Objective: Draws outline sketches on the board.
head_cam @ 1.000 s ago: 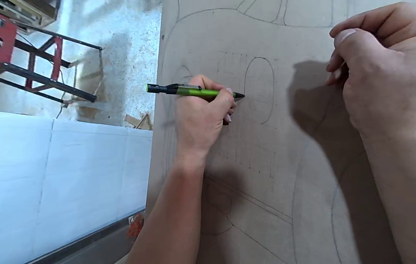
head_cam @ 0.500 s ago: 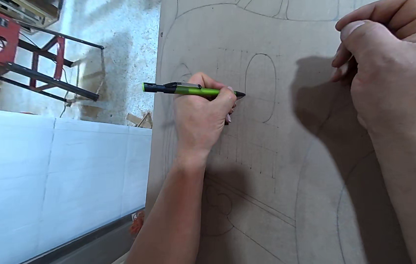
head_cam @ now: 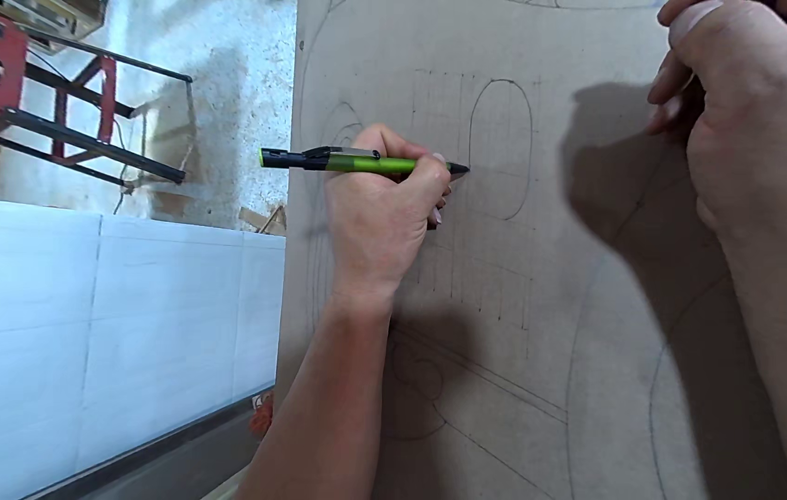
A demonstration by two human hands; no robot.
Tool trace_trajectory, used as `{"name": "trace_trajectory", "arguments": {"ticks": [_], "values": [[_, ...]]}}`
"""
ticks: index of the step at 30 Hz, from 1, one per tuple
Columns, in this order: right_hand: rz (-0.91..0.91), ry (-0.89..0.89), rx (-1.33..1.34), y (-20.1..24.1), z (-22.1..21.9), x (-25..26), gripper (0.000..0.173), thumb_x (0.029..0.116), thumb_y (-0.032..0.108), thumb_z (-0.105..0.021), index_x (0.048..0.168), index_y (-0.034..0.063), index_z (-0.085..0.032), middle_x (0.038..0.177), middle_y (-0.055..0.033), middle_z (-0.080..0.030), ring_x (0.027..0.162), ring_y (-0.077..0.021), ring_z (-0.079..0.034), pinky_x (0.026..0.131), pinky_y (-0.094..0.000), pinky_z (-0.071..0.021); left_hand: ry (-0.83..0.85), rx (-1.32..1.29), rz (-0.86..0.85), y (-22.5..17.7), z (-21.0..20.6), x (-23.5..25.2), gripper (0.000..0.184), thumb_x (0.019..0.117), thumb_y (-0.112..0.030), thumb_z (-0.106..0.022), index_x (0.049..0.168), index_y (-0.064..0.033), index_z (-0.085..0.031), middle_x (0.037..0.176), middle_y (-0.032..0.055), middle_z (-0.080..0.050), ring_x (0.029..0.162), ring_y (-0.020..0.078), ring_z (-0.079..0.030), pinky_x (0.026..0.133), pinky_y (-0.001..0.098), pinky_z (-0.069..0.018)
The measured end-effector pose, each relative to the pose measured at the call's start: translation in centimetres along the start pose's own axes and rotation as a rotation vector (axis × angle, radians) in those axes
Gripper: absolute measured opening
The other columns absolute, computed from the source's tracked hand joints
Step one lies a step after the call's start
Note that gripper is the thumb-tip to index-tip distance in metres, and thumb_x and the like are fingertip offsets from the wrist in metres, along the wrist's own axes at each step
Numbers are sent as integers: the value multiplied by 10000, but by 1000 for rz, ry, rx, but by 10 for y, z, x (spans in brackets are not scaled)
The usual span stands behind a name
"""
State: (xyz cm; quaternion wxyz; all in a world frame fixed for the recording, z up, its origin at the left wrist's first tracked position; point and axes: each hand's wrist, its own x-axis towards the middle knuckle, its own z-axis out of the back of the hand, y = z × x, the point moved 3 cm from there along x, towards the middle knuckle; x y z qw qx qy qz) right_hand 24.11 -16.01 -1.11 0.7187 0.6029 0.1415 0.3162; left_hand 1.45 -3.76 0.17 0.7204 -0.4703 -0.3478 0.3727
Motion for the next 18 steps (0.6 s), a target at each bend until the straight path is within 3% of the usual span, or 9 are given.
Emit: {"name": "trace_trajectory", "arguments": {"ticks": [5,18], "values": [[7,-1,-11,4,0,-1,178,1036,256,-574,961,198,-724,736,129,-662,601,-5,-630,530,-198,-544,-10,-5,14,0,-1,3,69,950,-38,-683,920,-36,-620,727,65,-721,575,165,-704,499,287,-613],[-17,-9,-32,-3,1,1,217,1026,295,-606,869,198,-720,689,118,-651,577,-19,-621,534,-213,-537,-8,31,-3,-2,-2,1,110,915,-4,-684,864,-56,-602,685,47,-702,536,143,-682,459,260,-584]]}}
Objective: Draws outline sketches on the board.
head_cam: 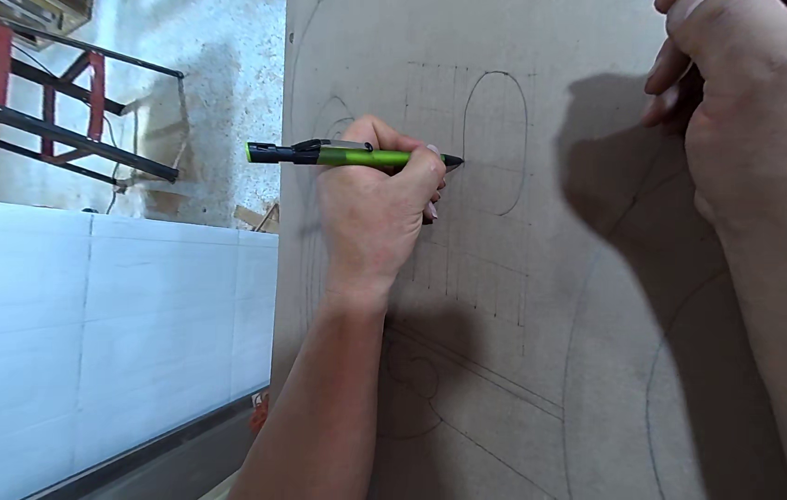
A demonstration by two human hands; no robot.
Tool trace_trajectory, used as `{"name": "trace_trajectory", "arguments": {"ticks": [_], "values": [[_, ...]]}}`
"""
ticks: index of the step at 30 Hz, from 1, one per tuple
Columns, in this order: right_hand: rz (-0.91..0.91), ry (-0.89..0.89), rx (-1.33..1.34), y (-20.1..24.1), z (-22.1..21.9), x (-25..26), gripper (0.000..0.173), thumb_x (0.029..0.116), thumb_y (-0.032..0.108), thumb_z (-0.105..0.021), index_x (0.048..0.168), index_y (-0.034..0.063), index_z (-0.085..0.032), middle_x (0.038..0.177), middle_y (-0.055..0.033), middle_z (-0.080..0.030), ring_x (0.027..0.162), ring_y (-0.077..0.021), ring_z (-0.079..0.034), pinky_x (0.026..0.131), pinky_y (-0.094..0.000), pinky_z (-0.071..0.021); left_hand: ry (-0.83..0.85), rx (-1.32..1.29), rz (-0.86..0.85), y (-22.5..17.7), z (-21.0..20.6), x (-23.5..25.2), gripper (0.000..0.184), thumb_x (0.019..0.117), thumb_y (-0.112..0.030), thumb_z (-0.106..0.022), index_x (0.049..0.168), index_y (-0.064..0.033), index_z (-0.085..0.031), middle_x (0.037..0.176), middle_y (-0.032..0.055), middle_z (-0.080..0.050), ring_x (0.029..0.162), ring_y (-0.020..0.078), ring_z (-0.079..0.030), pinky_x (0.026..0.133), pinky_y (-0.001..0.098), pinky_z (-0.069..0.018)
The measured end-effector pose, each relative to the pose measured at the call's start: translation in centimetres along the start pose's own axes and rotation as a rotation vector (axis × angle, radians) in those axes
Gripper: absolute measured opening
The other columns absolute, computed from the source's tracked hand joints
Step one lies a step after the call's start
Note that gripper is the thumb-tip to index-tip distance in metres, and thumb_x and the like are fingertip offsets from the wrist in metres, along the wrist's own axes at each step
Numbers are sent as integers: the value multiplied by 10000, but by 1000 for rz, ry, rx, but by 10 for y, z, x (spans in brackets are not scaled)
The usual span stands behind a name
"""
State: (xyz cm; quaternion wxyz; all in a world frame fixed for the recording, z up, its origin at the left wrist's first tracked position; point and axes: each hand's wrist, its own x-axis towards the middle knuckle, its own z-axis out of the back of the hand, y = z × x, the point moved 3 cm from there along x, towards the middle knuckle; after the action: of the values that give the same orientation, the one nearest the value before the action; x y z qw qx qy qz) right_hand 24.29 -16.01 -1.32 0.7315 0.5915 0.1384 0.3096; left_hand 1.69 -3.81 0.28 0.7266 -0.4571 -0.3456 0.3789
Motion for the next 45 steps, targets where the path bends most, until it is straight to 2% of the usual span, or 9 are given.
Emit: {"name": "trace_trajectory", "arguments": {"ticks": [5,10,19,45], "values": [[21,3,25,-3,-1,1,265,1013,273,-621,763,197,-666,660,97,-643,550,-31,-610,518,-230,-530,3,6,-2,0,0,-2,114,915,-8,-686,865,-62,-598,684,43,-699,533,140,-677,453,257,-578],[55,18,53,-7,-1,1,254,1008,255,-623,764,185,-644,685,81,-644,574,-45,-622,559,-244,-558,1,-2,-8,-1,2,-7,116,910,-2,-686,852,-59,-604,681,44,-697,530,140,-676,445,259,-576],[28,14,23,-6,0,-1,262,1004,232,-621,744,207,-643,660,111,-635,564,-9,-606,541,-211,-527,-6,-10,-10,-1,3,-15,119,912,-2,-685,850,-64,-604,674,42,-696,528,137,-676,443,257,-574],[38,24,56,-11,1,0,259,1004,193,-622,747,186,-654,661,91,-644,554,-16,-603,532,-207,-521,-21,-24,-6,-2,6,-34,139,907,14,-677,849,-67,-580,672,38,-686,520,131,-665,440,249,-566]]}}
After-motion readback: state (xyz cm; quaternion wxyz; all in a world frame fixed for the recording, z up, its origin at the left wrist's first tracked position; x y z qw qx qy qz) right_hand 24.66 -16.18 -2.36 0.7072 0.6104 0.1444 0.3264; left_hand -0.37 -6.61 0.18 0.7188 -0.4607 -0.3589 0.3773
